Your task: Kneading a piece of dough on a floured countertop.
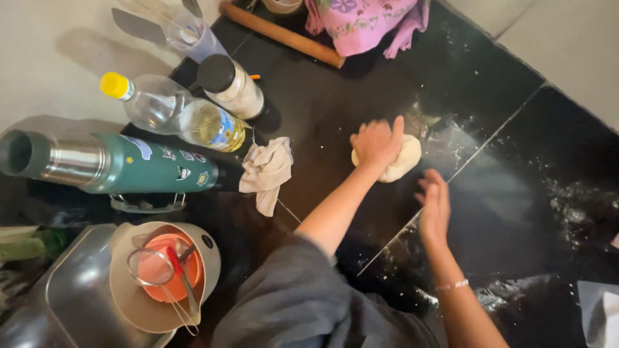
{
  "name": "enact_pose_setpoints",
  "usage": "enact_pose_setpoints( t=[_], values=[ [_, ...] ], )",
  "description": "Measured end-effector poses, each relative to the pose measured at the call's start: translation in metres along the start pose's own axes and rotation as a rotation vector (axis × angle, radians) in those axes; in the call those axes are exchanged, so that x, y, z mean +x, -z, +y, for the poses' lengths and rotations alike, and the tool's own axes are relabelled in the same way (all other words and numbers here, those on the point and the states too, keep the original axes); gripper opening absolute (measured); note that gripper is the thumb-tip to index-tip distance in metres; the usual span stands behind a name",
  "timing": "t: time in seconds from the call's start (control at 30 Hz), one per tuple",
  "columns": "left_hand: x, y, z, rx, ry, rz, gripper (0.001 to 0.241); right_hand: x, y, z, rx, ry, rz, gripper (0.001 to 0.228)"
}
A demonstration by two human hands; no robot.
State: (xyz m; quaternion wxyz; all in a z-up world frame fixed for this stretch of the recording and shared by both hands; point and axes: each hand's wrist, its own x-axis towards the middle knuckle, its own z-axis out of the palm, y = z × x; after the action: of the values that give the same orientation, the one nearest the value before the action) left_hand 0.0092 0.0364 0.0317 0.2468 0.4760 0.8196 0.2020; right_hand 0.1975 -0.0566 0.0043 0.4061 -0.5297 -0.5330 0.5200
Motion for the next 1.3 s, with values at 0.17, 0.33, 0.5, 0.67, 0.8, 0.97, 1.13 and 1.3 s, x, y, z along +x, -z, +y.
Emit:
enact_pose_setpoints(
  t=[0.17, 0.33, 0.5, 0.67, 0.8, 0.97, 1.13, 1.3],
  values=[
    [-0.049, 0.02, -0.046, -0.547, 0.193, -0.202, 0.074, 0.007, -0.038, -0.02, 0.207, -0.098, -0.077, 0.05],
    [-0.071, 0.06, -0.072, -1.019, 0.396, -0.22, 0.097, -0.006, -0.062, -0.068, -0.247, 0.416, -0.208, 0.033],
    [-0.083, 0.065, -0.087, -0.447, -0.069, -0.133, 0.055, -0.007, -0.093, -0.044, -0.413, 0.522, -0.194, 0.023],
    [-0.131, 0.025, -0.083, -0.497, -0.257, 0.133, 0.046, -0.026, -0.084, -0.023, -0.531, 0.647, -0.122, 0.042],
    [-0.143, -0.003, -0.073, -0.364, -0.436, 0.506, 0.059, -0.023, -0.074, 0.005, -0.457, 0.658, -0.054, 0.06],
    [-0.102, -0.009, -0.051, -0.324, -0.412, 0.609, 0.06, 0.024, -0.079, 0.011, -0.399, 0.642, 0.003, 0.063],
    [-0.04, -0.016, -0.046, -0.373, -0.395, 0.616, 0.07, 0.073, -0.09, 0.002, -0.391, 0.621, 0.121, 0.052],
    [0.025, -0.021, -0.041, -0.377, -0.296, 0.702, 0.029, 0.122, -0.101, -0.022, -0.367, 0.661, 0.206, 0.029]
  ],
)
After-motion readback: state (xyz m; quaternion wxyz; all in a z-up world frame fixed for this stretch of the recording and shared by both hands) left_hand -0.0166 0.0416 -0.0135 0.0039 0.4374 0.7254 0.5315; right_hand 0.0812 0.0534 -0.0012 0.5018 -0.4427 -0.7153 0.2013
